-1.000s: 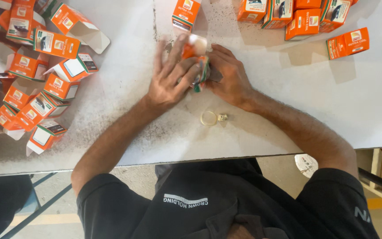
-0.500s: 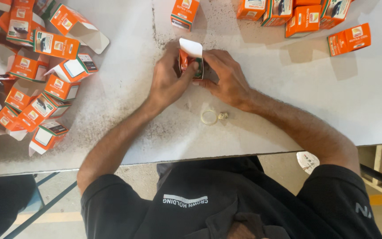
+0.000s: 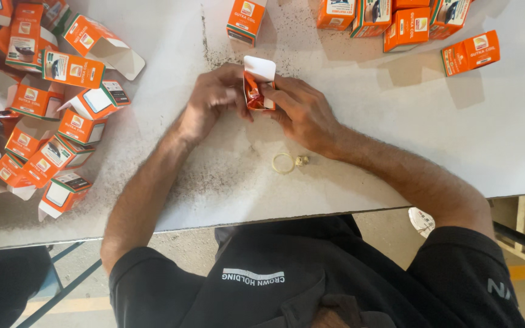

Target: The person folds open small orange product cartons on a white table, places a blister pack and a sachet into each carton, closes the box flaps, and sets the finished box aside with the growing pile of packed boxes.

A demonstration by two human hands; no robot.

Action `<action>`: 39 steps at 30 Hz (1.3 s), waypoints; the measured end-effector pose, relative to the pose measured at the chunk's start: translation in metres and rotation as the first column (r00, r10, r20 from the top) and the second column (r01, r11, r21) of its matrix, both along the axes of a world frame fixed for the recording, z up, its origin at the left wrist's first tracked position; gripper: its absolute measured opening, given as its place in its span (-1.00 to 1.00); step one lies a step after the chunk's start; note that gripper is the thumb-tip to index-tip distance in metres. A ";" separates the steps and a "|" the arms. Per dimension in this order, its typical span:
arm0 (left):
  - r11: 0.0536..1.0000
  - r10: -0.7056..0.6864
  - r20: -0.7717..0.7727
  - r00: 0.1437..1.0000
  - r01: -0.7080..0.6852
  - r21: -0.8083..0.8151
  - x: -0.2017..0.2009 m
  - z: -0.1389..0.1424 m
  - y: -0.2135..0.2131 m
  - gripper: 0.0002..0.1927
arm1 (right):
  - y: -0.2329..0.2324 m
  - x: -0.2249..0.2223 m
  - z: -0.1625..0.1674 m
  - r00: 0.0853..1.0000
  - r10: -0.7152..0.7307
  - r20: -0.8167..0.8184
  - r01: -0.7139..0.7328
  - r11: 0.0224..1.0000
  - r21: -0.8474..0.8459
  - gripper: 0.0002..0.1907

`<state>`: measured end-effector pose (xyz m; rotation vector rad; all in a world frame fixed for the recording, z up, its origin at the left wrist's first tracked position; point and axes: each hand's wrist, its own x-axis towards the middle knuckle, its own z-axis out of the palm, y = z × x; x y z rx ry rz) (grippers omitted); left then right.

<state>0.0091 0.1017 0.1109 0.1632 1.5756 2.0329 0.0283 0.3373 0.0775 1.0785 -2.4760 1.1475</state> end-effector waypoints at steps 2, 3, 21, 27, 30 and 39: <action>0.992 0.042 0.010 0.999 -0.041 -0.118 -0.005 0.000 -0.001 -0.79 | -0.001 0.001 0.001 1.000 0.007 0.025 -0.007 1.000 -0.005 -0.56; 0.983 0.063 0.008 0.998 -0.061 -0.175 -0.007 -0.002 0.002 -0.85 | -0.001 0.001 0.001 0.999 0.004 0.037 -0.004 1.000 -0.007 -0.57; 0.807 -0.292 -0.902 0.319 -0.425 -0.411 0.017 -0.037 0.010 -0.74 | 0.009 -0.001 -0.024 0.980 0.039 0.197 -0.018 0.994 -0.110 -0.35; 0.812 -0.322 -0.895 0.308 -0.398 -0.428 0.016 -0.047 0.010 -0.71 | 0.010 -0.001 -0.023 0.982 0.016 0.186 0.001 0.996 -0.093 -0.34; 0.753 -0.418 -0.873 0.252 -0.441 -0.488 0.022 -0.045 0.005 -0.69 | 0.010 -0.002 -0.024 0.984 0.024 0.175 -0.006 0.994 -0.106 -0.32; 0.732 -0.330 -0.922 0.203 -0.563 -0.385 0.006 -0.036 -0.004 -0.65 | 0.023 -0.023 0.000 0.973 -0.064 -0.221 0.068 0.998 0.011 -0.35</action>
